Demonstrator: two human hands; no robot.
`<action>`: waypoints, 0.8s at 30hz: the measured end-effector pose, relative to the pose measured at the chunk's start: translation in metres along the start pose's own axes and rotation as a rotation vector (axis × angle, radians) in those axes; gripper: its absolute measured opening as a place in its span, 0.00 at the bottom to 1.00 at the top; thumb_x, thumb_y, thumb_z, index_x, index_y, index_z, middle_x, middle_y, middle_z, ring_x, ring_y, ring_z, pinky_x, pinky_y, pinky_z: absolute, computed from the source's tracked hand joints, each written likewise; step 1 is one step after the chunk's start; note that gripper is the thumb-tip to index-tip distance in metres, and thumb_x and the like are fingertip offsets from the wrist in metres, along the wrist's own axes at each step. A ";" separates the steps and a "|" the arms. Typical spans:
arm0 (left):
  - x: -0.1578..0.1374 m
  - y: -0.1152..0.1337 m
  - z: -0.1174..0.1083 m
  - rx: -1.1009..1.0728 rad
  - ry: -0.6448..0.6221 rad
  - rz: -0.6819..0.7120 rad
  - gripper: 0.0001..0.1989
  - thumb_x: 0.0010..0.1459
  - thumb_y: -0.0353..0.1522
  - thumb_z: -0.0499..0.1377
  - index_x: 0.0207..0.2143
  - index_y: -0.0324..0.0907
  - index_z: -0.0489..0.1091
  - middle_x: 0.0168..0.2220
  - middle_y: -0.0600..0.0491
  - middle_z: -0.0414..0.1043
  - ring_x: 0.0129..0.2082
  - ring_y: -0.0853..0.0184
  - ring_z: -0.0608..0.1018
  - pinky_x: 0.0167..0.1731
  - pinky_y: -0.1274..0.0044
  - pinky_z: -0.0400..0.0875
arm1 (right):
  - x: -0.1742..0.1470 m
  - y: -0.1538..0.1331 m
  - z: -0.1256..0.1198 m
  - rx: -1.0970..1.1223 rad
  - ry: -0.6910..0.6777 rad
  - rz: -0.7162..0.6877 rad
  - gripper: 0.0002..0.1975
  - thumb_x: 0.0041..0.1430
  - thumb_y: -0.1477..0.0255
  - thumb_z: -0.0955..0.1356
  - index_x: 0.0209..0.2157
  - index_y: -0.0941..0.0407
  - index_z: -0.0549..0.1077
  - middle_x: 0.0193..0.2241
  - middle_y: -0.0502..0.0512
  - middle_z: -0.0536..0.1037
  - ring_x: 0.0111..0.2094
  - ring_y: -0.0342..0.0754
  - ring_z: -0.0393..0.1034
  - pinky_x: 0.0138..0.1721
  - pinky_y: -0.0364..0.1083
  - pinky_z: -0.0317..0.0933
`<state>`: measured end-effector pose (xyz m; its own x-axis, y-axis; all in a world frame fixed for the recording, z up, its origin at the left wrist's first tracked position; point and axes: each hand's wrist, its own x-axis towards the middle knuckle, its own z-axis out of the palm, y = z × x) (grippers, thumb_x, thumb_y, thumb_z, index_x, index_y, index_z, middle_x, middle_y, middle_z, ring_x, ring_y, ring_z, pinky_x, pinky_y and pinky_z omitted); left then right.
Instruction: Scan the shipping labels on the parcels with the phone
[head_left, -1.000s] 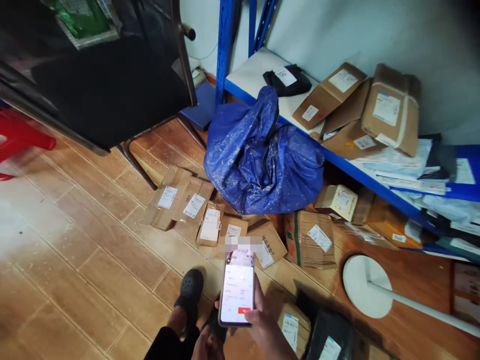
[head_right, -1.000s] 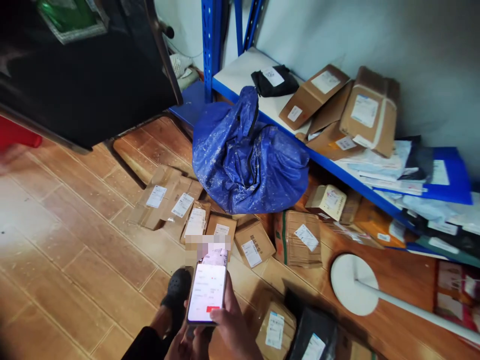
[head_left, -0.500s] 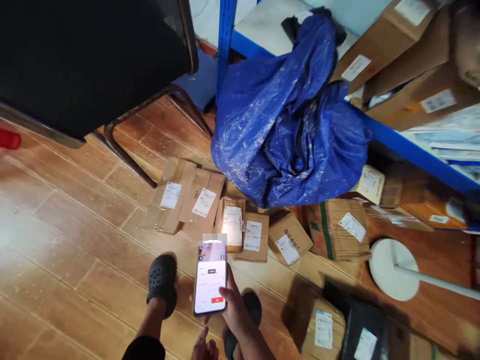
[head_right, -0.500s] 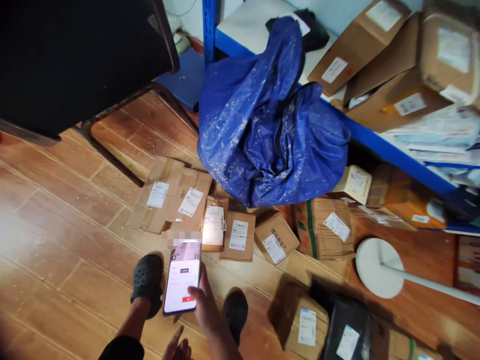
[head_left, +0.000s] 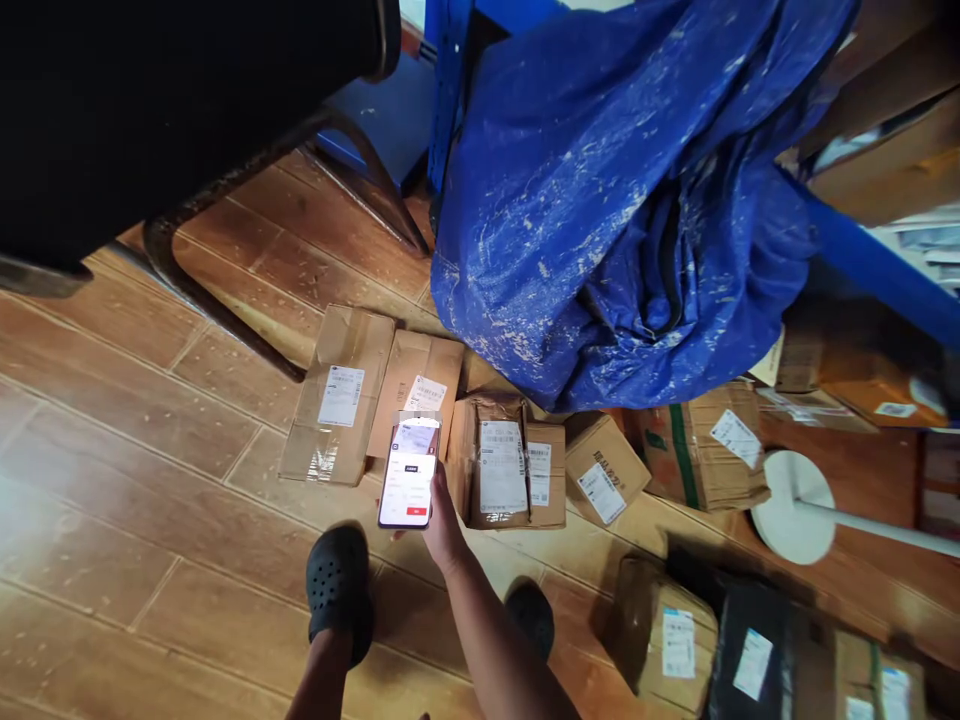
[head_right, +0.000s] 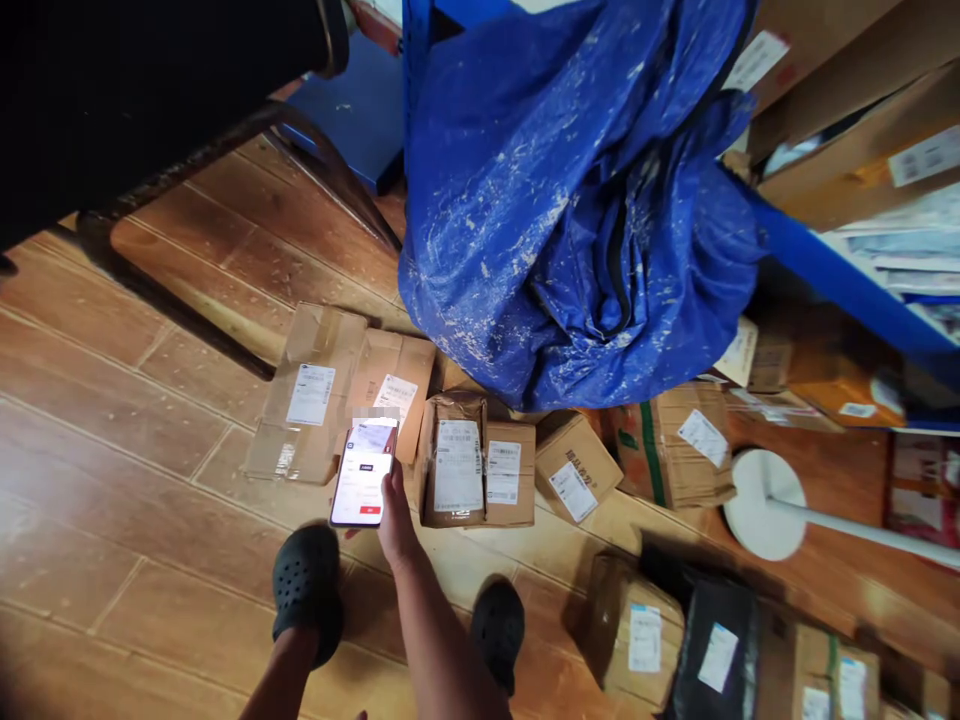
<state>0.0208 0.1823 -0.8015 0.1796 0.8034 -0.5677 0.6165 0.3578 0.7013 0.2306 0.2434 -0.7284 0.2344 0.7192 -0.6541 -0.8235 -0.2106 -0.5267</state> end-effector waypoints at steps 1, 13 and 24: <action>-0.001 -0.005 0.000 0.068 -0.012 0.039 0.15 0.42 0.18 0.60 0.27 0.48 0.74 0.47 0.60 0.74 0.61 0.51 0.63 0.51 0.61 0.71 | 0.002 -0.003 0.000 -0.004 -0.002 0.004 0.37 0.54 0.48 0.65 0.60 0.48 0.53 0.53 0.59 0.73 0.43 0.58 0.76 0.24 0.53 0.74; 0.003 0.064 0.002 -0.569 0.023 -0.578 0.24 0.45 0.20 0.57 0.37 0.61 0.72 0.33 0.59 0.77 0.40 0.52 0.80 0.17 0.71 0.74 | 0.008 -0.018 0.005 -0.046 -0.037 0.032 0.38 0.54 0.46 0.63 0.61 0.47 0.49 0.51 0.58 0.75 0.41 0.59 0.77 0.19 0.48 0.72; -0.004 0.099 -0.005 -0.705 0.070 -0.555 0.22 0.47 0.17 0.54 0.38 0.53 0.69 0.31 0.58 0.75 0.37 0.59 0.81 0.18 0.77 0.76 | 0.003 -0.018 -0.002 -0.169 -0.072 0.019 0.39 0.41 0.69 0.76 0.53 0.47 0.55 0.47 0.55 0.75 0.37 0.55 0.78 0.19 0.43 0.70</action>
<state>0.0774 0.2164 -0.7279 -0.0651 0.4465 -0.8924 -0.0172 0.8937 0.4484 0.2473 0.2478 -0.7216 0.1767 0.7585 -0.6273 -0.7276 -0.3285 -0.6022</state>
